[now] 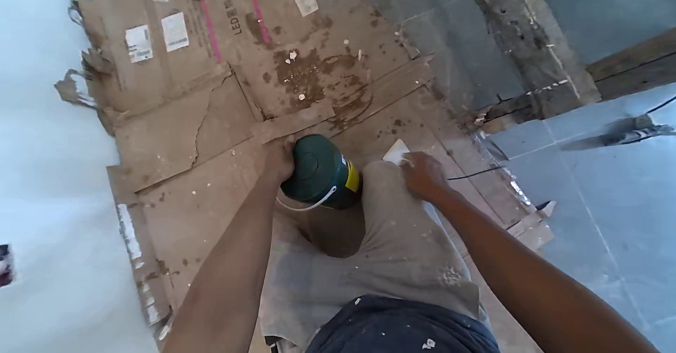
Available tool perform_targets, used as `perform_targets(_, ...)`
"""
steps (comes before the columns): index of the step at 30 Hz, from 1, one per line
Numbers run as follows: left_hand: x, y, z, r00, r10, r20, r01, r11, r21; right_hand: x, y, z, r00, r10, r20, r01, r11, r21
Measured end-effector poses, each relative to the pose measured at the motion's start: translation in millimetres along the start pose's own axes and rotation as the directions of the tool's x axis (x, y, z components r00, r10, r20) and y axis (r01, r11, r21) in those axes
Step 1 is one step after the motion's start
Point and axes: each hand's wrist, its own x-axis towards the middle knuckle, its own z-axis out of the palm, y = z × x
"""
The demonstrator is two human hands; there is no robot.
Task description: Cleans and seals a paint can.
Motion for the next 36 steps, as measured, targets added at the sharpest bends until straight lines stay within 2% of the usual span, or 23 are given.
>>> perform_targets(2, -27.5, -1.9, 2.5, 0.995, -0.093, -0.021, 0.093, 0.996, 0.003, -5.7, -40.1, 7.2, 0.977, -0.205, 0.061, 0.202, 0.978, 0.053)
perform_targets(4, -53.9, -9.0, 12.6, 0.979, -0.194, -0.063, 0.194, 0.981, -0.007, -13.6, -79.2, 17.6, 0.932, -0.343, 0.114, 0.315, 0.925, 0.211)
perform_targets(7, -76.8, -18.1, 29.3, 0.917, -0.388, -0.094, 0.372, 0.916, -0.150, -14.7, -104.8, 34.1, 0.924, -0.363, 0.118, 0.245, 0.802, 0.544)
perform_targets(9, -71.5, -14.3, 30.2, 0.872, -0.484, -0.076, 0.460, 0.863, -0.210, -8.6, -102.2, 40.6, 0.927, -0.366, 0.085, 0.242, 0.755, 0.610)
perform_targets(11, -53.3, -6.4, 19.2, 0.861, -0.507, -0.034, 0.484, 0.838, -0.251, -0.3, -97.1, 44.8, 0.926, -0.376, 0.039, 0.265, 0.719, 0.642)
perform_targets(13, -34.0, 5.6, 5.7, 0.870, -0.494, 0.014, 0.480, 0.839, -0.256, 5.7, -96.0, 45.0, 0.941, -0.336, 0.027, 0.237, 0.716, 0.657)
perform_targets(15, -17.2, 20.8, -4.7, 0.876, -0.481, 0.043, 0.475, 0.843, -0.250, 9.8, -100.8, 39.6, 0.968, -0.245, 0.060, 0.141, 0.721, 0.678)
perform_targets(17, -3.7, 32.7, -9.5, 0.871, -0.489, 0.042, 0.486, 0.846, -0.218, 11.7, -110.7, 34.4, 0.988, -0.136, 0.069, 0.048, 0.703, 0.710)
perform_targets(19, 3.7, 43.1, -12.9, 0.867, -0.497, 0.029, 0.493, 0.849, -0.190, 15.3, -117.6, 31.1, 0.994, -0.088, 0.060, 0.018, 0.696, 0.718)
perform_targets(25, 12.1, 29.2, -22.9, 0.839, -0.533, 0.110, 0.535, 0.772, -0.344, 37.2, -97.4, 46.9, 0.957, -0.289, -0.021, 0.242, 0.755, 0.609)
perform_targets(31, 1.0, 9.5, -22.4, 0.813, -0.557, 0.170, 0.571, 0.704, -0.422, 41.7, -122.2, 38.8, 0.964, -0.264, 0.021, 0.213, 0.824, 0.525)
perform_targets(36, -20.4, -12.9, -3.0, 0.817, -0.558, 0.148, 0.544, 0.660, -0.518, 32.8, -123.3, 43.8, 0.954, -0.300, -0.020, 0.277, 0.850, 0.448)
